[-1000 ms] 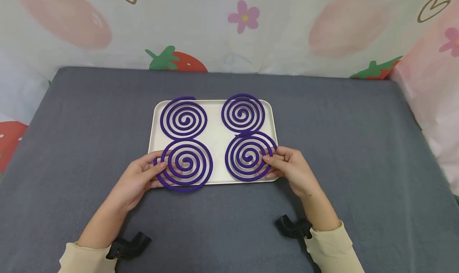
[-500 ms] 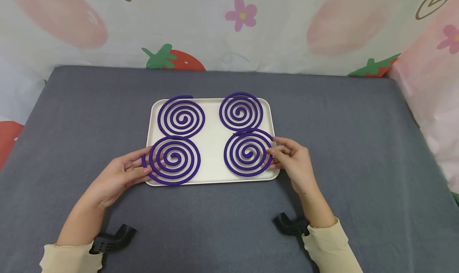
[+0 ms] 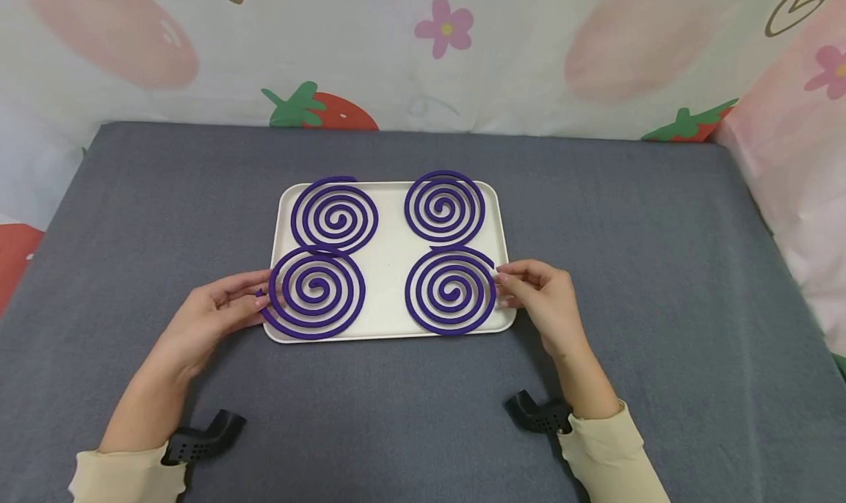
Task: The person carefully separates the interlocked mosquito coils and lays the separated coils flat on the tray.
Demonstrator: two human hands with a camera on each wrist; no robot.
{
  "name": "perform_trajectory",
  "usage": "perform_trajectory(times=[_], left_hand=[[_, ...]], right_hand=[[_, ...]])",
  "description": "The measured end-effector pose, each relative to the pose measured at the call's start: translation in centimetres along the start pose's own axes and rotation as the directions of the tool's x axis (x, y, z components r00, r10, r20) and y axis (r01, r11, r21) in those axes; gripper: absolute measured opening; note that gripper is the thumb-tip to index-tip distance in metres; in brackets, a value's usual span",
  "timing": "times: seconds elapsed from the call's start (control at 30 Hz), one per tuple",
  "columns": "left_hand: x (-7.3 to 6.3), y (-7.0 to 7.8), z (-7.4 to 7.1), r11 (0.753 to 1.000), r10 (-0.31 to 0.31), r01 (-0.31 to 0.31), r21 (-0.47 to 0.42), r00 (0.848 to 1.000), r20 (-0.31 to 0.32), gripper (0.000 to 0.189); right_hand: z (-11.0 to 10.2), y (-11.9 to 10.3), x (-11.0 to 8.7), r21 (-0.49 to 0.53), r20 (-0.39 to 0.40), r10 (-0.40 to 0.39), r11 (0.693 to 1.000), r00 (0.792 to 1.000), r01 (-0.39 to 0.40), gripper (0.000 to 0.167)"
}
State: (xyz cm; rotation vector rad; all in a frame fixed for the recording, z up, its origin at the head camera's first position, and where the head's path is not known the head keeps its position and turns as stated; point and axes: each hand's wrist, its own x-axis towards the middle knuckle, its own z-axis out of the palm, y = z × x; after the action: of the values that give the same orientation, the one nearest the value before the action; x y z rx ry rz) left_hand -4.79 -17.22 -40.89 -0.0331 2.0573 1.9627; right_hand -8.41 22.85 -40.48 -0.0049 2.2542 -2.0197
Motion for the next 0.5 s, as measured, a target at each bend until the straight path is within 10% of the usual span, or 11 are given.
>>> perform_trajectory(times=[0.17,0.5], left_hand=[[-0.2,0.04,-0.14,0.993,0.05,-0.038,0.111,0.994,-0.1,0.032],[-0.11,-0.87,-0.76,0.991,0.032,-0.023,0.13,0.997,-0.067,0.028]], right_hand=[[0.09,0.03,0.12,-0.052,-0.016,-0.028,0.998,0.999,0.028,0.016],[-0.34,0.56,0.02,-0.069,-0.074,-0.041,0.997,0.996,0.036,0.02]])
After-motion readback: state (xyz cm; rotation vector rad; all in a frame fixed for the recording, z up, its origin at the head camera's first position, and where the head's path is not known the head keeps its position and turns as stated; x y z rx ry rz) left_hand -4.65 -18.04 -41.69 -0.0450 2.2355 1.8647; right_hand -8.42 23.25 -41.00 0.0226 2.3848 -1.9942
